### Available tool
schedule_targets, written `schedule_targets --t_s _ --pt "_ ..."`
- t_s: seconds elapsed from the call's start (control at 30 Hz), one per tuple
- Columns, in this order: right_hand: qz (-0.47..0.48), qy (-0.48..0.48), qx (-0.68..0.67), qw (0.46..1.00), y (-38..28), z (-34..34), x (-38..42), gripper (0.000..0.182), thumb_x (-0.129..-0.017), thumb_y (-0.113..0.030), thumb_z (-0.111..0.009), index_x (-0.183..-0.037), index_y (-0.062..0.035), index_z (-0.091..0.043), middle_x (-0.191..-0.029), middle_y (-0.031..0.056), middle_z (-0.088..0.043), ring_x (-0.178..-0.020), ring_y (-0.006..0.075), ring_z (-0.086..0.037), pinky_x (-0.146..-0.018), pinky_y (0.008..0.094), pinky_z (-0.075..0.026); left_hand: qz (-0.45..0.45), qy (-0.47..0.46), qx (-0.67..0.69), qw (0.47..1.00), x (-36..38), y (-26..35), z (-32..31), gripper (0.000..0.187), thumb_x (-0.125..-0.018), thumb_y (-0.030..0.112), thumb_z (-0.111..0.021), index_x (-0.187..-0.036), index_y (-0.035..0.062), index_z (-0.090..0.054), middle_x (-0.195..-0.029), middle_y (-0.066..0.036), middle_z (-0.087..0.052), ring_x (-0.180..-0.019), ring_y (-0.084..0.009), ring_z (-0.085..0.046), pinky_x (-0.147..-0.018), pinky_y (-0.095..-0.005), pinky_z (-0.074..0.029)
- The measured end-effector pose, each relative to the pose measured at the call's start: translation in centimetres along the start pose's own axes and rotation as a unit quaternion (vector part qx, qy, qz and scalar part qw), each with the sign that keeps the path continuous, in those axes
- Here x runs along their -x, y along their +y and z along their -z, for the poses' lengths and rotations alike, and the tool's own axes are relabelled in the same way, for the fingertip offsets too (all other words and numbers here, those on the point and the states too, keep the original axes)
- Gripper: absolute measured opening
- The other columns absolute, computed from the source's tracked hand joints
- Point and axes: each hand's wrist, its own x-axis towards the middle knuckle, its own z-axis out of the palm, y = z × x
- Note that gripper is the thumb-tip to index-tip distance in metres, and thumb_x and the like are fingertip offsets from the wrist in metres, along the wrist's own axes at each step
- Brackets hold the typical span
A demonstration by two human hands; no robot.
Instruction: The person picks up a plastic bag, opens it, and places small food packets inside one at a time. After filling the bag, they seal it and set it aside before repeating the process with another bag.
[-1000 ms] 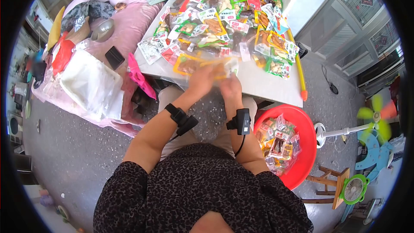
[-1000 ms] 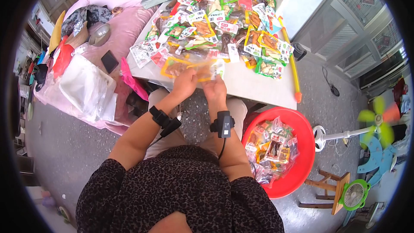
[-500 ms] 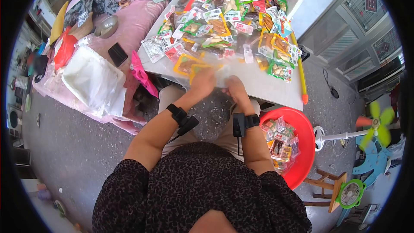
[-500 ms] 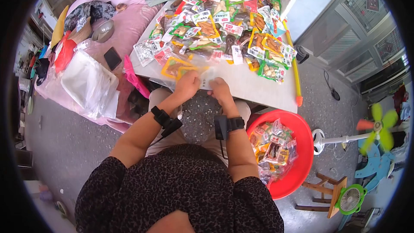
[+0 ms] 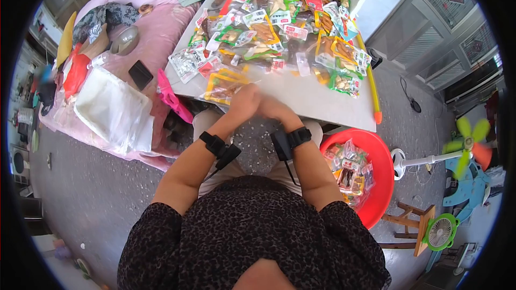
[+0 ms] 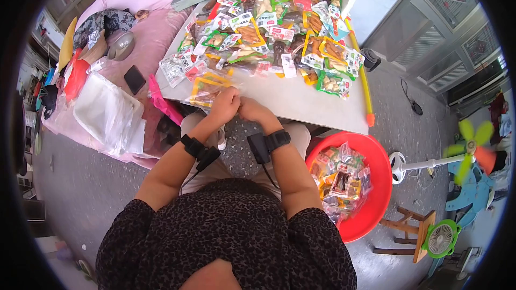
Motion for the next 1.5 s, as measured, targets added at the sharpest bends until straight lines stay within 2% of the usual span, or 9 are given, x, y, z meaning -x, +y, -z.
schedule_targets --t_s 0.1,0.3,0.5,0.73,0.87,0.97,1.1,1.2,1.5 --pt "0.012 0.121 -0.093 0.988 1.5 2.1 0.8 0.017 -0.073 -0.015 -0.046 -0.079 0.0003 -0.051 -0.063 0.0097 -0.053 -0.054 0.0196 -0.053 -0.049 0.0298 -0.042 -0.021 0.004 0.004 1.0 0.1 -0.7 -0.3 0.007 -0.07 0.007 -0.049 -0.073 0.0019 -0.046 -0.068 -0.015 -0.049 -0.064 -0.03 -0.05 -0.056 -0.0356 -0.038" --pt "0.02 0.523 0.162 0.836 8.4 9.4 1.1 0.014 -0.068 -0.011 -0.051 -0.075 0.0012 -0.051 -0.064 0.0141 -0.053 -0.06 0.0271 -0.054 -0.054 0.0342 -0.042 0.007 -0.005 0.011 1.0 0.2 -1.4 -0.9 0.007 -0.071 0.008 -0.049 -0.074 0.0024 -0.046 -0.069 -0.015 -0.05 -0.065 -0.0299 -0.05 -0.056 -0.0358 -0.039" --pt "-0.054 0.474 -0.311 0.822 10.9 12.7 1.8 0.005 -0.066 -0.003 -0.046 -0.065 0.0008 -0.047 -0.051 0.0048 -0.045 -0.042 0.0136 -0.046 -0.038 0.0274 -0.036 0.021 -0.02 0.002 1.0 0.4 -1.2 -1.0 0.008 -0.07 0.012 -0.044 -0.073 0.0047 -0.046 -0.071 -0.014 -0.05 -0.07 -0.0319 -0.05 -0.059 -0.0394 -0.039" --pt "0.108 0.562 0.16 0.804 13.1 14.7 -1.7 0.012 -0.069 -0.003 -0.048 -0.059 0.0 -0.043 -0.054 0.0084 -0.046 -0.046 0.013 -0.048 -0.04 0.0225 -0.038 0.023 -0.032 -0.014 0.999 0.5 -1.4 -1.0 0.008 -0.071 0.011 -0.048 -0.075 0.0041 -0.047 -0.071 -0.014 -0.051 -0.068 -0.0304 -0.051 -0.059 -0.0361 -0.041" --pt "0.133 0.511 0.143 0.837 12.8 15.7 -2.6 0.014 -0.076 -0.006 -0.045 -0.062 -0.0008 -0.043 -0.057 0.008 -0.045 -0.051 0.0134 -0.049 -0.041 0.021 -0.038 0.034 -0.05 -0.015 0.998 0.2 -1.3 -1.0 0.008 -0.071 0.012 -0.047 -0.075 0.0043 -0.048 -0.071 -0.014 -0.051 -0.068 -0.0303 -0.051 -0.059 -0.0362 -0.04" --pt "0.09 0.531 -0.196 0.819 10.4 15.6 -2.9 0.015 -0.08 -0.012 -0.043 -0.069 -0.0023 -0.043 -0.058 0.0061 -0.044 -0.053 0.0129 -0.049 -0.041 0.0213 -0.037 0.03 -0.048 -0.019 0.998 0.3 -1.4 -1.0 0.008 -0.071 0.012 -0.047 -0.074 0.0043 -0.048 -0.071 -0.014 -0.051 -0.068 -0.0302 -0.051 -0.059 -0.0362 -0.04" --pt "-0.005 0.41 -0.752 0.517 7.3 15.6 -3.5 0.019 -0.084 -0.023 -0.04 -0.077 -0.0054 -0.043 -0.058 0.0033 -0.044 -0.055 0.0118 -0.047 -0.042 0.0225 -0.034 0.03 -0.054 -0.028 0.998 0.3 -1.5 -1.1 0.008 -0.071 0.011 -0.047 -0.074 0.0041 -0.048 -0.07 -0.014 -0.051 -0.067 -0.0299 -0.051 -0.058 -0.0359 -0.04" --pt "-0.013 0.319 -0.819 0.476 8.7 16.6 -4.0 0.02 -0.084 -0.026 -0.039 -0.073 -0.0102 -0.042 -0.057 0.001 -0.043 -0.051 0.0105 -0.044 -0.043 0.0227 -0.032 0.022 -0.048 -0.014 0.998 0.3 -1.4 -1.0 0.007 -0.071 0.011 -0.048 -0.074 0.004 -0.048 -0.069 -0.014 -0.051 -0.067 -0.0295 -0.051 -0.058 -0.0352 -0.04" --pt "-0.066 0.334 -0.764 0.547 11.2 17.9 -4.9 0.008 -0.078 -0.015 -0.044 -0.074 -0.0083 -0.042 -0.058 -0.0004 -0.044 -0.052 0.0116 -0.047 -0.044 0.0243 -0.036 0.022 -0.049 -0.027 0.998 0.3 -1.5 -1.0 0.007 -0.071 0.01 -0.047 -0.074 0.0038 -0.047 -0.069 -0.013 -0.05 -0.067 -0.0287 -0.051 -0.058 -0.0346 -0.04"
